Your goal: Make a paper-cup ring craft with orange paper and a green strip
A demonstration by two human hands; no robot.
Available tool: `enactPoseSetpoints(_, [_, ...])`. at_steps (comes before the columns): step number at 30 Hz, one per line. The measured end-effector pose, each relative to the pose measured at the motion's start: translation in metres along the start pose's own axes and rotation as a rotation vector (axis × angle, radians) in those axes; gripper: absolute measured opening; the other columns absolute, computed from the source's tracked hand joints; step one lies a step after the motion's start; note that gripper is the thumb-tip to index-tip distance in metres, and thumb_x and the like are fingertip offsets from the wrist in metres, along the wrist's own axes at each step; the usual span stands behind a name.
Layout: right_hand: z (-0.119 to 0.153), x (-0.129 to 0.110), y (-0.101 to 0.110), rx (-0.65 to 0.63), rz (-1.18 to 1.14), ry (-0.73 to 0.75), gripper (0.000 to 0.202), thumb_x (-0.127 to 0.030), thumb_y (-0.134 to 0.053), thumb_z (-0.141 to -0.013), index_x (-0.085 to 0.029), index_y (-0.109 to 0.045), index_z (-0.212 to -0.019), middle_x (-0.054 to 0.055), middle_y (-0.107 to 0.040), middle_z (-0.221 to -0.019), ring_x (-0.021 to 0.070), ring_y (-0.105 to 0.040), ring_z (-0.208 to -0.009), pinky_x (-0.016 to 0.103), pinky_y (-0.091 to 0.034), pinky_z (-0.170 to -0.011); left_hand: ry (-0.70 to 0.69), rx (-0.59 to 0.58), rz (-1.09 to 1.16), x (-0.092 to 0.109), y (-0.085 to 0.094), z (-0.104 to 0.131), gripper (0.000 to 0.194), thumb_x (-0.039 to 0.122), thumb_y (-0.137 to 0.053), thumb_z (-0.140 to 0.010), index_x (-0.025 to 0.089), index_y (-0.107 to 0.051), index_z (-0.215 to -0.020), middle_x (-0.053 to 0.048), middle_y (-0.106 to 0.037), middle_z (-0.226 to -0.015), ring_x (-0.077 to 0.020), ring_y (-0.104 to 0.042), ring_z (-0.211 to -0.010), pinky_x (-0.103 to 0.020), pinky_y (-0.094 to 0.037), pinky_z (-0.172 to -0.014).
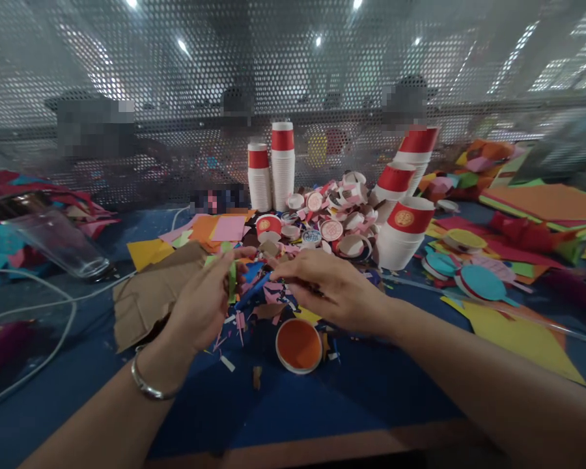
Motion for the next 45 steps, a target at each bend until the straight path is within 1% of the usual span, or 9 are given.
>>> enactPoseSetpoints(3, [0.006,0.004,0.011,0.052,-0.327,-0.167,0.025,-0.011,-0.049,-0.101,-0.02,-0.07,-0.113,0.0,-0.068,-0.081,0.0132,-0.066,-0.071,0.028,-0.054,-0.071,-0.027,-0.099,-0.1,-0.007,-0.011,0.01,0.023,0.038,-0.073,-0.094,0.019,-0.082,-0.103,-0.006,-0.074,-0.096,-0.0174,-0.066,-0.092,-0.021,-0.059,-0.075])
enactPoseSetpoints(6, [0.009,0.007,0.016,0.1,-0.463,-0.216,0.028,-0.009,-0.048,-0.1,-0.02,-0.068,-0.115,0.002,-0.071,-0.089,0.0123,-0.069,-0.075,0.025,-0.054,-0.068,-0.003,-0.206,-0.11,-0.015,-0.019,0.019,0.035,0.05,-0.079,-0.088,0.022,-0.082,-0.108,-0.007,-0.074,-0.106,-0.0227,-0.066,-0.103,-0.029,-0.06,-0.083])
enactPoseSetpoints(13, [0.012,0.007,0.018,0.298,-0.228,-0.053,0.028,-0.004,-0.06,-0.093,-0.022,-0.062,-0.115,0.001,-0.071,-0.097,0.0116,-0.068,-0.084,0.025,-0.056,-0.076,-0.123,-0.323,-0.46,-0.02,-0.029,0.031,0.041,0.056,-0.052,-0.104,0.021,-0.075,-0.098,-0.001,-0.063,-0.08,-0.0161,-0.058,-0.077,-0.029,-0.048,-0.074])
enactPoseSetpoints(23, [0.011,0.008,0.0,0.238,-0.494,-0.25,0.016,-0.02,-0.071,-0.094,-0.022,-0.057,-0.101,-0.001,-0.064,-0.089,0.0105,-0.063,-0.072,0.023,-0.052,-0.062,-0.209,-0.492,-0.626,-0.02,-0.047,0.043,0.04,0.045,-0.045,-0.106,0.021,-0.055,-0.076,0.002,-0.047,-0.07,-0.0146,-0.041,-0.065,-0.03,-0.037,-0.063])
enactPoseSetpoints(28, [0.014,0.014,0.012,0.345,-0.365,-0.302,0.012,-0.022,-0.069,-0.096,-0.022,-0.057,-0.099,-0.002,-0.061,-0.085,0.0107,-0.059,-0.069,0.024,-0.05,-0.061,-0.307,-0.238,-0.51,-0.003,-0.028,0.029,0.018,0.024,-0.059,-0.095,0.022,-0.067,-0.111,-0.003,-0.066,-0.098,-0.02,-0.061,-0.095,-0.031,-0.048,-0.082])
enactPoseSetpoints(34, [0.013,0.019,0.017,0.334,-0.413,-0.28,0.013,-0.023,-0.068,-0.096,-0.024,-0.055,-0.099,-0.003,-0.059,-0.083,0.0111,-0.059,-0.068,0.026,-0.051,-0.063,-0.451,0.07,-0.306,0.019,-0.001,0.02,0.014,0.013,-0.056,-0.092,0.023,-0.063,-0.098,0.004,-0.055,-0.078,-0.0122,-0.048,-0.066,-0.024,-0.042,-0.063])
enactPoseSetpoints(38, [0.012,0.016,0.012,0.277,-0.435,-0.285,0.013,-0.022,-0.069,-0.095,-0.023,-0.057,-0.099,-0.003,-0.06,-0.084,0.0107,-0.058,-0.07,0.025,-0.05,-0.063,-0.339,-0.121,-0.468,0.009,-0.022,0.03,0.022,0.036,-0.065,-0.097,0.021,-0.067,-0.113,0.002,-0.061,-0.084,-0.0131,-0.055,-0.072,-0.025,-0.048,-0.067])
enactPoseSetpoints(41, [0.012,0.013,0.01,0.252,-0.46,-0.271,0.016,-0.021,-0.072,-0.093,-0.022,-0.058,-0.099,-0.002,-0.062,-0.087,0.0109,-0.06,-0.074,0.025,-0.05,-0.066,-0.237,-0.31,-0.498,-0.003,-0.038,0.036,0.027,0.043,-0.067,-0.095,0.018,-0.067,-0.105,-0.001,-0.066,-0.086,-0.0138,-0.058,-0.072,-0.027,-0.049,-0.065])
enactPoseSetpoints(45, [0.011,0.01,0.007,0.222,-0.468,-0.236,0.017,-0.018,-0.072,-0.092,-0.021,-0.058,-0.099,-0.002,-0.063,-0.09,0.0099,-0.06,-0.073,0.023,-0.049,-0.064,-0.178,-0.36,-0.519,-0.012,-0.041,0.035,0.024,0.041,-0.074,-0.091,0.018,-0.065,-0.088,0.002,-0.061,-0.072,-0.011,-0.052,-0.062,-0.024,-0.043,-0.056])
Point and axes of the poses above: each hand's wrist, its own z-axis away from the middle knuckle, its own y-axis out of the back of the hand, x = y × z, the point moved 5 cm from there along -z, towards the middle knuckle
